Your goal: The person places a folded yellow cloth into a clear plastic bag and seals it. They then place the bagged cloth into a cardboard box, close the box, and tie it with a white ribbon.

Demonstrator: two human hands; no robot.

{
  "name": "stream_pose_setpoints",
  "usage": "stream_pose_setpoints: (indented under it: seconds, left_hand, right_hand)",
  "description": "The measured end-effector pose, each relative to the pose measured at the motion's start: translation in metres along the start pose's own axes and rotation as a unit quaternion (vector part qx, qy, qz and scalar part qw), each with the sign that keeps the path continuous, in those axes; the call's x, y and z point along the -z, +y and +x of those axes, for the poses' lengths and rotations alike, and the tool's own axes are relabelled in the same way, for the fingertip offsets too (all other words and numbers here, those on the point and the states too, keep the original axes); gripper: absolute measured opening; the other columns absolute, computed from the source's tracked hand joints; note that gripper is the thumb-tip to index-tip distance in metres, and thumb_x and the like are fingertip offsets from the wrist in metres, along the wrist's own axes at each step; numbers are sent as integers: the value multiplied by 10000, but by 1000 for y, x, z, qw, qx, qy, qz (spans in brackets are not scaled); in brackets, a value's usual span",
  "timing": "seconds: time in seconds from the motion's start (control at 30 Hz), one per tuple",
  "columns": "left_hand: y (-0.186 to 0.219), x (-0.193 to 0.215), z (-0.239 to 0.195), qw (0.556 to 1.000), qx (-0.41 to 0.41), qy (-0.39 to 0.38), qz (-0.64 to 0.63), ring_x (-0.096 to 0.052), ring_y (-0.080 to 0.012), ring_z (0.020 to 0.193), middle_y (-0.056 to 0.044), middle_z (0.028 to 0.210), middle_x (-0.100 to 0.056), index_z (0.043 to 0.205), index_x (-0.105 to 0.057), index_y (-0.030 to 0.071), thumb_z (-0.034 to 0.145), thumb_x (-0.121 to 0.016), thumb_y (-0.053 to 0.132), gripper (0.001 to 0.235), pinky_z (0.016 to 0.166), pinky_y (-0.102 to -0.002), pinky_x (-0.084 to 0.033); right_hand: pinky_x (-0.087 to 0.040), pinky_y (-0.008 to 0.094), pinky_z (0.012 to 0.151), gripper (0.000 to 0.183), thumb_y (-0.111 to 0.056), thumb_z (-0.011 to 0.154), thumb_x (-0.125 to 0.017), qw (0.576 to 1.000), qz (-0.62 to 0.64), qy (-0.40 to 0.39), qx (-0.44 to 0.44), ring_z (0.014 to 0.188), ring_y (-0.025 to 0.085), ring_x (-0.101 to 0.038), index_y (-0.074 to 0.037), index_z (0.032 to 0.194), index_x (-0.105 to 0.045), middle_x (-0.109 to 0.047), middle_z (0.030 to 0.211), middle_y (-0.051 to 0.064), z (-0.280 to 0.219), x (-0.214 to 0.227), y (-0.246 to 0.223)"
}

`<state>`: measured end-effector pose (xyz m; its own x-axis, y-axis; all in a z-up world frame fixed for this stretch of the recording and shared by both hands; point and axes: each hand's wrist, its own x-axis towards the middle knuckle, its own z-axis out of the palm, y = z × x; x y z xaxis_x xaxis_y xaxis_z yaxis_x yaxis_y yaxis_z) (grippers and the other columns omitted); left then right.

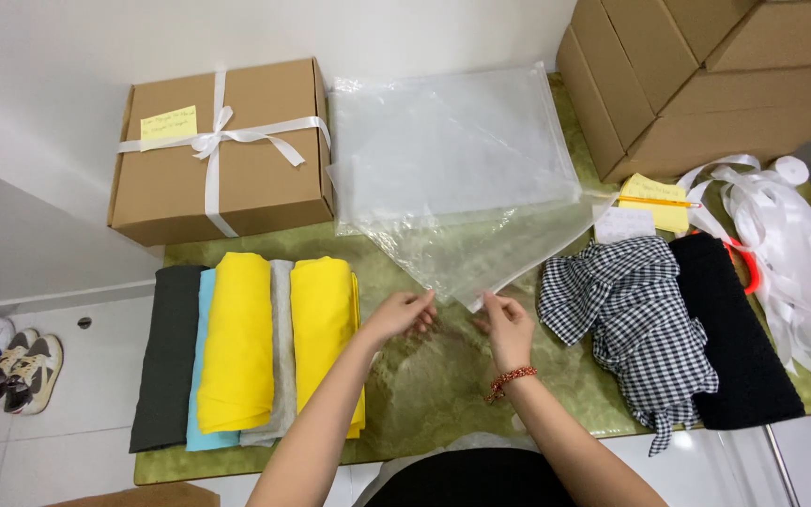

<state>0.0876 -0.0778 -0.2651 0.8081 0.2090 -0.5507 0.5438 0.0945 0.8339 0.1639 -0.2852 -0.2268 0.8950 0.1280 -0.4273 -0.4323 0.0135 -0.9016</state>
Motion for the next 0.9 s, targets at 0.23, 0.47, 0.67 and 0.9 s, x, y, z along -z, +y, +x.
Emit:
stream_pose_setpoints:
  seconds: [0.23,0.47,0.67,0.9]
  left_hand:
    - [12,-66,-30,997,-25,-4,-75,-741,-156,747,-59,857,-735,1044,-758,86,1063,-639,526,457,579,-253,-568]
    - [5,-79,-40,990,-46,90,-100,-636,-118,604,-5,663,-619,822,-719,136,1049,-662,428,374,501,-234,-529]
    - [7,-78,-54,981,-83,132,-113,-580,-112,578,1,610,-542,759,-655,145,1031,-636,325,327,512,-231,-461]
    - [31,-13,-90,948,-115,209,-211,-336,-86,538,47,585,-313,706,-492,155,1009,-585,199,320,544,-227,-296]
  right_hand:
    - [-571,251,603,200,-244,937,-857,992,-88,-22,86,683,113,-618,-60,912,-784,-725,760,71,-10,0,4]
    - [-534,262,448,321,-321,1025,-722,984,-133,-104,53,513,144,-638,-53,849,-735,-695,636,92,-16,-8,19]
    - [-466,253,474,319,-294,1007,-670,979,-160,-116,37,524,129,-553,-94,763,-718,-587,580,36,-11,-20,29]
    - [-487,258,450,269,-267,938,-669,986,-155,-22,53,482,121,-564,-76,754,-708,-604,571,51,53,0,9]
